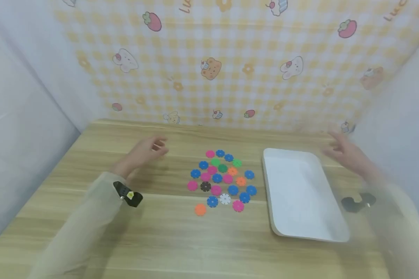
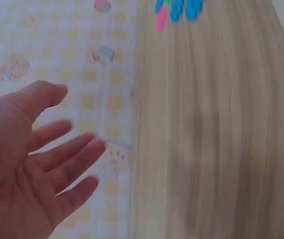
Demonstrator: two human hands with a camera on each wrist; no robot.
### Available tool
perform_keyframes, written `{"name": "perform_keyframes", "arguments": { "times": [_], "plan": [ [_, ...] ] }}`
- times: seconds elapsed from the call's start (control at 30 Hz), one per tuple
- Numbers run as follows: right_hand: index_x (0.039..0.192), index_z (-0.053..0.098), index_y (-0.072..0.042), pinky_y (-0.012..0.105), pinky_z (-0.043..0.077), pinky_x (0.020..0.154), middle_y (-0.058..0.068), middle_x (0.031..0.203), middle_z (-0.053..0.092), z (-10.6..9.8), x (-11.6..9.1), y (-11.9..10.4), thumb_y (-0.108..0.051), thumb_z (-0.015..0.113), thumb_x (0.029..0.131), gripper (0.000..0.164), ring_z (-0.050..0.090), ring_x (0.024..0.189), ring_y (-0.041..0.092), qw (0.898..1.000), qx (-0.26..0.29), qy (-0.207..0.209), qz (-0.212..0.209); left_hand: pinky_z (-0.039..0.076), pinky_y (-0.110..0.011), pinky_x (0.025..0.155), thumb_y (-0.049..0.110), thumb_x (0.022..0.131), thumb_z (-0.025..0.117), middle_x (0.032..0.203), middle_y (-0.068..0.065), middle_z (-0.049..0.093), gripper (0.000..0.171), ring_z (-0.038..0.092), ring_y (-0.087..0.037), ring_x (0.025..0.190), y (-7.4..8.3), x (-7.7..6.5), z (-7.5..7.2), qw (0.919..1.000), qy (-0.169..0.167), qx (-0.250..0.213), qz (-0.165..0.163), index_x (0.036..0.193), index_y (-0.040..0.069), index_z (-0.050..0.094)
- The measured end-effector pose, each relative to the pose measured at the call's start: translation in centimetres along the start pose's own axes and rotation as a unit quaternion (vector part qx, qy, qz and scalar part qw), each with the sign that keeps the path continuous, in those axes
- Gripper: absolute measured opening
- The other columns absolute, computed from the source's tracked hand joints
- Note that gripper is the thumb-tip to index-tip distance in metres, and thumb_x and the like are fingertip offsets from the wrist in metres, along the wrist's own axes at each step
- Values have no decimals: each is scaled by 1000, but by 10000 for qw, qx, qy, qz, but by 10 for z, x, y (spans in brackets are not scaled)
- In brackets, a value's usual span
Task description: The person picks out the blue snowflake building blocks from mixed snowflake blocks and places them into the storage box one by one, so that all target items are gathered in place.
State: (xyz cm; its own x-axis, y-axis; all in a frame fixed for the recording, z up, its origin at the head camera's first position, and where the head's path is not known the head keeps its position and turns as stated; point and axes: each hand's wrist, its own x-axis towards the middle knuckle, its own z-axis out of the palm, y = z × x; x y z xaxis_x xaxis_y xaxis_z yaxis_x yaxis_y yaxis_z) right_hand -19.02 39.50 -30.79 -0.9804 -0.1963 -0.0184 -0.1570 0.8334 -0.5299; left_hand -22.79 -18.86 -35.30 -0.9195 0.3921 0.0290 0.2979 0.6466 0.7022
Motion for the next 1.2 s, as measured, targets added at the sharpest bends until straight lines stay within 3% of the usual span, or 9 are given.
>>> {"name": "perform_keyframes", "arguments": {
  "times": [0.1, 0.2, 0.47, 0.6, 0.73, 0.87, 1.2],
  "plan": [
    [134, 30, 10, 54, 48, 71, 37, 108, 52, 2, -18, 4, -14, 54, 92, 54, 53, 93, 51, 9994, -287, -148, -111, 47, -44, 83, 18, 90, 59, 107, -21, 59, 40, 56, -33, 98, 4, 6, 16, 9976, -512, -458, 50, 122, -4, 50],
    [121, 46, 11, 42, 52, 64, 28, 92, 62, 8, -36, 12, -9, 58, 88, 40, 60, 82, 41, 9982, -542, -237, -122, 48, -41, 81, 12, 87, 62, 102, -20, 61, 34, 58, -30, 95, 3, 12, 33, 9931, -884, -769, 101, 115, -6, 53],
    [107, 61, 4, 23, 47, 65, 14, 93, 66, 29, -71, 28, -11, 65, 84, 28, 55, 76, -3, 9990, -437, -73, -113, 49, -32, 74, 15, 78, 72, 94, -8, 61, 38, 57, -21, 86, 2, 22, 62, 9853, -1371, -1003, -176, 110, 1, 57],
    [103, 64, 1, 21, 46, 65, 7, 87, 66, 38, -82, 29, -11, 68, 82, 25, 54, 75, -4, 9996, -234, -13, -128, 48, -32, 75, 15, 77, 73, 92, -8, 60, 37, 55, -21, 84, 1, 25, 71, 9847, -1455, -961, -56, 107, 1, 58],
    [107, 62, -2, 22, 46, 65, 2, 86, 65, 46, -89, 26, -19, 68, 82, 31, 55, 75, -3, 9996, -153, -119, 193, 47, -31, 76, 14, 77, 73, 91, -7, 58, 34, 54, -20, 84, 0, 28, 77, 9867, -1408, -808, 50, 105, 2, 59],
    [109, 62, -1, 22, 47, 66, 7, 90, 65, 53, -93, 26, -20, 69, 82, 34, 54, 76, -2, 9990, -175, -148, 379, 45, -32, 75, 13, 77, 73, 91, -7, 57, 33, 52, -20, 83, -1, 30, 81, 9875, -1407, -708, 82, 105, 2, 60],
    [108, 61, 5, 17, 47, 67, 21, 99, 64, 60, -99, 35, -11, 68, 81, 32, 51, 80, -11, 9997, 82, 72, 204, 45, -32, 76, 11, 77, 73, 91, -7, 56, 31, 50, -20, 84, 3, 33, 87, 9870, -1471, -649, 79, 103, 3, 59]
  ]
}}
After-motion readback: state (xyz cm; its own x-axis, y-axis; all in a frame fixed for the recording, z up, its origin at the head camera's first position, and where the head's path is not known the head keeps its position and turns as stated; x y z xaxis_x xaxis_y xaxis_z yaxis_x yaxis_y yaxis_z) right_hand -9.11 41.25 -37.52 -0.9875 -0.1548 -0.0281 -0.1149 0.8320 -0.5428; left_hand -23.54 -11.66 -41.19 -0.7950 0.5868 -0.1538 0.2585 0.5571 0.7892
